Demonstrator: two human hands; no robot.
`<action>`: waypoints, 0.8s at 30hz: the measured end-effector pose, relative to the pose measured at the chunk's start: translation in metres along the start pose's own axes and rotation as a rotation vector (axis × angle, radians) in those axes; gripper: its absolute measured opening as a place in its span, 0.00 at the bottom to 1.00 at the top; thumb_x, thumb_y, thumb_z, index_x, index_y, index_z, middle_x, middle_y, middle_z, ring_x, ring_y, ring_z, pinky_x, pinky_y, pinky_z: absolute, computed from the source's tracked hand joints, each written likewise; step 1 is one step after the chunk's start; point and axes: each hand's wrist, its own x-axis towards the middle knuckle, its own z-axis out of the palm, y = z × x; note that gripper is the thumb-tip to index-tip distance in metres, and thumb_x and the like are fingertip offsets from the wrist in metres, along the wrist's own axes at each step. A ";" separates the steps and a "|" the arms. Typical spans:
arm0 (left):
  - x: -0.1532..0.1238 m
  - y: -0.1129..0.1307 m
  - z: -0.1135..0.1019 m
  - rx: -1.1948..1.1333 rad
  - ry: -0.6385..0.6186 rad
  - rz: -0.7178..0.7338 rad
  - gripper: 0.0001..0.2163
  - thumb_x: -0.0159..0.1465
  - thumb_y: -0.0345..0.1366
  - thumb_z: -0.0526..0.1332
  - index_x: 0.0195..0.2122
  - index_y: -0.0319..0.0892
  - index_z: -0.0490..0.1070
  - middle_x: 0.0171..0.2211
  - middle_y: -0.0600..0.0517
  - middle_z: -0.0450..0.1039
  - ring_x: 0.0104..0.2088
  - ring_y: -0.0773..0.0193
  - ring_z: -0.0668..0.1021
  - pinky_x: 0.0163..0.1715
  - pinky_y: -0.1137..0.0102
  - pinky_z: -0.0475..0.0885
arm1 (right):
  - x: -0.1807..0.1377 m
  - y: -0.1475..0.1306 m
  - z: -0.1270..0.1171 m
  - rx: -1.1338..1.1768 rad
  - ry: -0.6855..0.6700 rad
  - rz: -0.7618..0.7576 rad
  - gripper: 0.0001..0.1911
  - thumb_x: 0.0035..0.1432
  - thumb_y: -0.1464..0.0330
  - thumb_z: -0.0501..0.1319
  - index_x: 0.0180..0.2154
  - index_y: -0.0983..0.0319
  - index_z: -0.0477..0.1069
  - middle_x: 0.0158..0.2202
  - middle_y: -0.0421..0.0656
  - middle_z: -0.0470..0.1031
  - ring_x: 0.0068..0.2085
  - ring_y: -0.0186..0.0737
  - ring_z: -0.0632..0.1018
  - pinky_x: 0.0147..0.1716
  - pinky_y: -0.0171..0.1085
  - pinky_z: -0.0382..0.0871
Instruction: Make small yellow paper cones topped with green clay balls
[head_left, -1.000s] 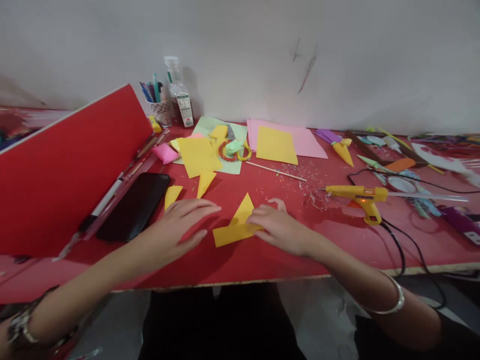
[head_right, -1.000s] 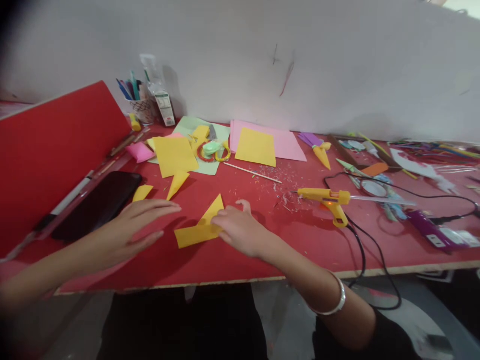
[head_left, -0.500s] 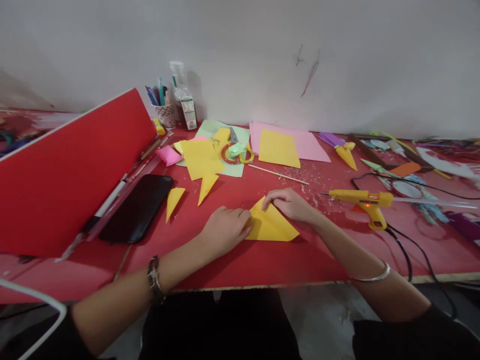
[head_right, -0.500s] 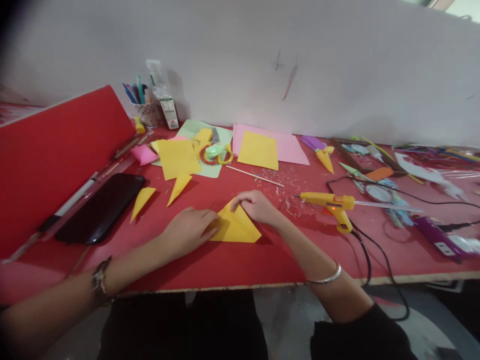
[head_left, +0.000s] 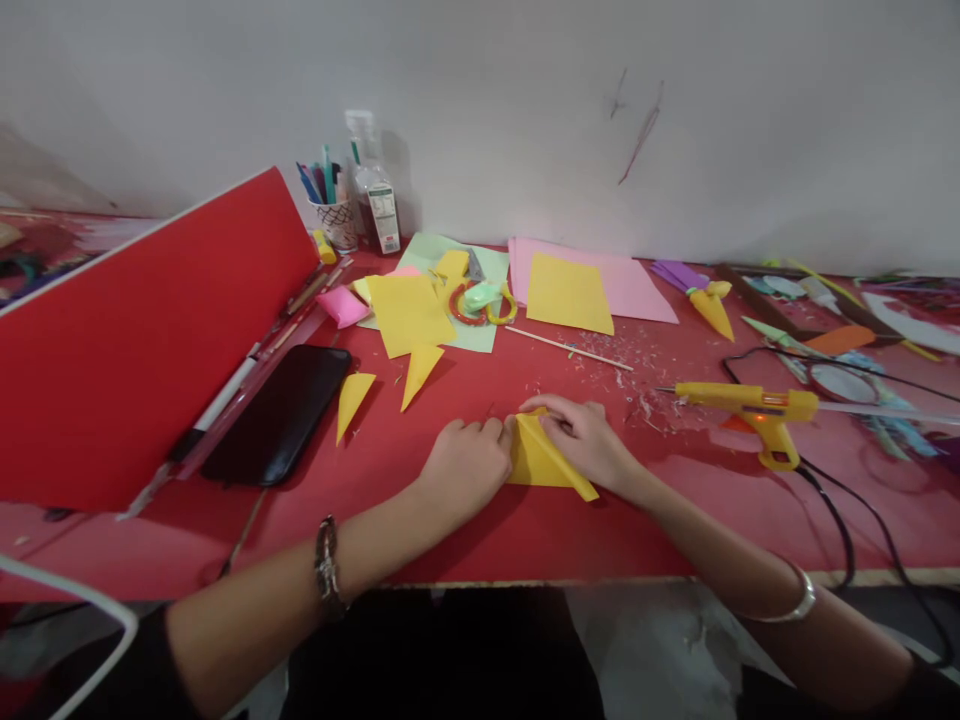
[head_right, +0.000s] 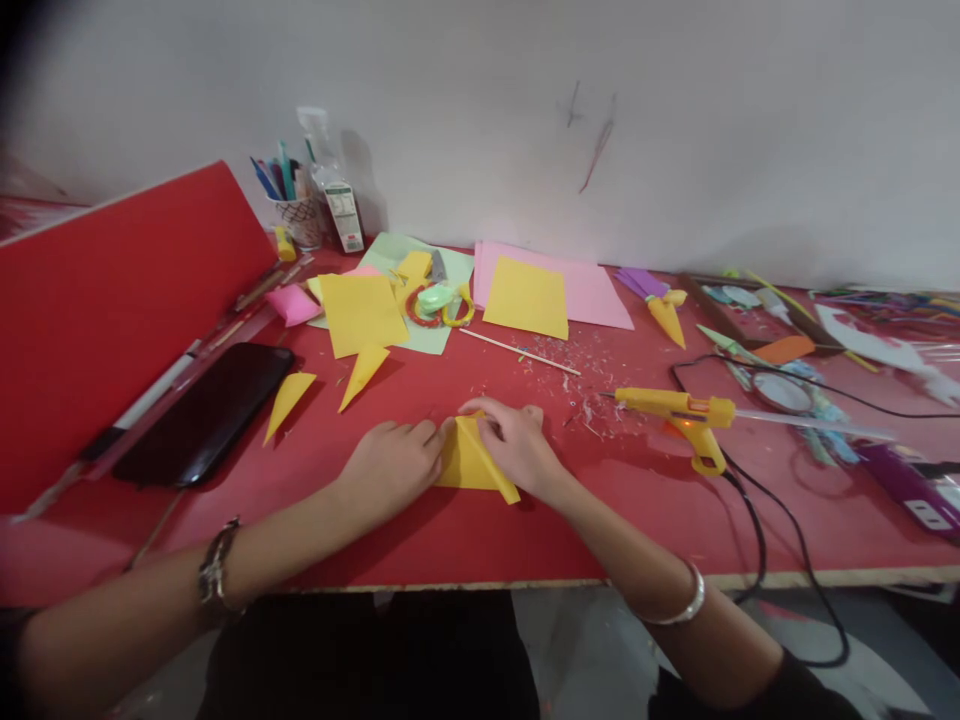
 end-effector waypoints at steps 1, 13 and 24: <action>0.000 0.000 0.000 0.009 -0.005 0.009 0.17 0.59 0.24 0.50 0.50 0.28 0.61 0.28 0.45 0.72 0.30 0.60 0.76 0.23 0.70 0.65 | -0.001 -0.002 0.000 -0.033 0.006 -0.006 0.14 0.53 0.73 0.47 0.36 0.60 0.70 0.18 0.36 0.69 0.19 0.33 0.68 0.28 0.36 0.57; 0.003 0.005 -0.005 0.096 -0.079 0.028 0.18 0.58 0.20 0.48 0.51 0.25 0.59 0.30 0.43 0.72 0.28 0.61 0.75 0.22 0.70 0.64 | -0.009 0.007 0.001 -0.146 0.078 -0.004 0.15 0.55 0.74 0.46 0.37 0.59 0.68 0.31 0.42 0.77 0.32 0.39 0.75 0.40 0.44 0.52; 0.004 0.008 -0.004 0.125 -0.115 0.027 0.19 0.59 0.22 0.49 0.53 0.26 0.56 0.31 0.43 0.71 0.30 0.60 0.75 0.23 0.70 0.65 | -0.029 0.003 -0.011 0.019 0.006 0.052 0.13 0.52 0.65 0.51 0.41 0.58 0.65 0.15 0.32 0.60 0.20 0.34 0.67 0.35 0.42 0.60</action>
